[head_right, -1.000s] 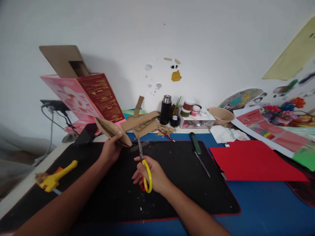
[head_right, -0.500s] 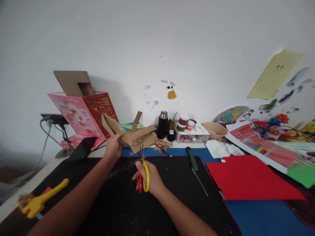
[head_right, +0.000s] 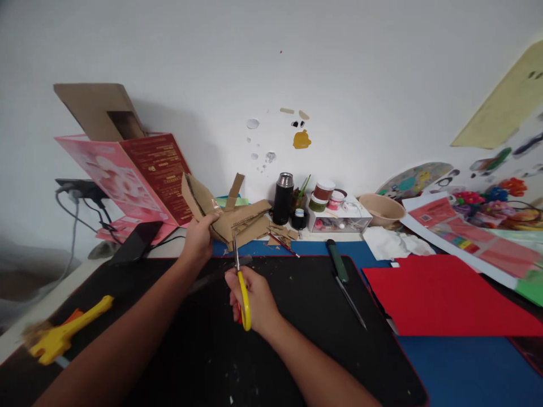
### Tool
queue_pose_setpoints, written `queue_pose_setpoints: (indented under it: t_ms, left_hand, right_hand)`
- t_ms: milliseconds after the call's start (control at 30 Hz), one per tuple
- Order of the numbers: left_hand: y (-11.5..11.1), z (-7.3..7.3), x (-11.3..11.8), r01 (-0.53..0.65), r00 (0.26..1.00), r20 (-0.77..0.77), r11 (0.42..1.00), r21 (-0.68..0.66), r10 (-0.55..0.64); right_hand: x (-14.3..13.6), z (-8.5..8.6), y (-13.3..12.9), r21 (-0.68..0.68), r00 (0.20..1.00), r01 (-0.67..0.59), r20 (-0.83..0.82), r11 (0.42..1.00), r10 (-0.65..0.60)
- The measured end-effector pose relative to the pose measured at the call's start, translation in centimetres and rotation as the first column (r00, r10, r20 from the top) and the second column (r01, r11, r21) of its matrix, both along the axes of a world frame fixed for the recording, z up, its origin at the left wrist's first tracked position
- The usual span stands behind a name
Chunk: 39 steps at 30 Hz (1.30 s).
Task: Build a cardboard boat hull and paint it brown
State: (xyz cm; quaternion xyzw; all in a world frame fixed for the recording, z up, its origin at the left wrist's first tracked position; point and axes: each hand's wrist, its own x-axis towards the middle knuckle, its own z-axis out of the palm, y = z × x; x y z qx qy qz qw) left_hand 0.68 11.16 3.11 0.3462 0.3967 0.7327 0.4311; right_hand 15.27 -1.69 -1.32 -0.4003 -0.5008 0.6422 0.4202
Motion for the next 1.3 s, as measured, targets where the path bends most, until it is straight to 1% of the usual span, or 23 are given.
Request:
queue_pose_setpoints:
  t_ms: [100, 200, 367, 500, 833, 1033, 1300]
  left_hand:
    - [-0.6, 0.3, 0.6, 0.031, 1.0, -0.006, 1.0, -0.003, -0.031]
    - [-1.1, 0.4, 0.9, 0.066, 0.996, -0.052, 0.998, -0.014, -0.067]
    - [-1.3, 0.5, 0.9, 0.054, 0.994, -0.094, 0.998, -0.031, -0.057]
    - [-1.2, 0.4, 0.7, 0.068, 0.99, -0.121, 0.997, -0.047, -0.073]
    - [-1.3, 0.5, 0.9, 0.086, 0.987, -0.129, 0.995, -0.049, -0.091]
    - [-1.3, 0.5, 1.0, 0.088, 0.986, -0.136, 0.995, -0.053, -0.094]
    - [-1.2, 0.5, 0.8, 0.064, 0.984, -0.167, 0.998, -0.029, -0.068]
  right_hand:
    - [0.0, -0.2, -0.2, 0.008, 1.0, 0.009, 0.003, 1.0, -0.009]
    - [0.0, -0.3, -0.2, 0.02, 1.0, 0.022, 0.014, 1.0, -0.022]
    - [-0.1, 0.1, -0.3, 0.03, 0.999, 0.019, 0.028, 0.999, -0.02]
    - [-0.1, 0.3, -0.4, 0.013, 0.999, 0.028, 0.04, 1.0, -0.028]
    - [-0.2, 0.0, -0.4, 0.034, 0.999, 0.033, 0.031, 0.999, -0.034]
    - [-0.2, 0.2, -0.4, 0.03, 0.999, 0.031, 0.025, 0.999, -0.032]
    - [-0.3, 0.0, -0.3, 0.016, 1.0, 0.025, 0.018, 1.0, -0.025]
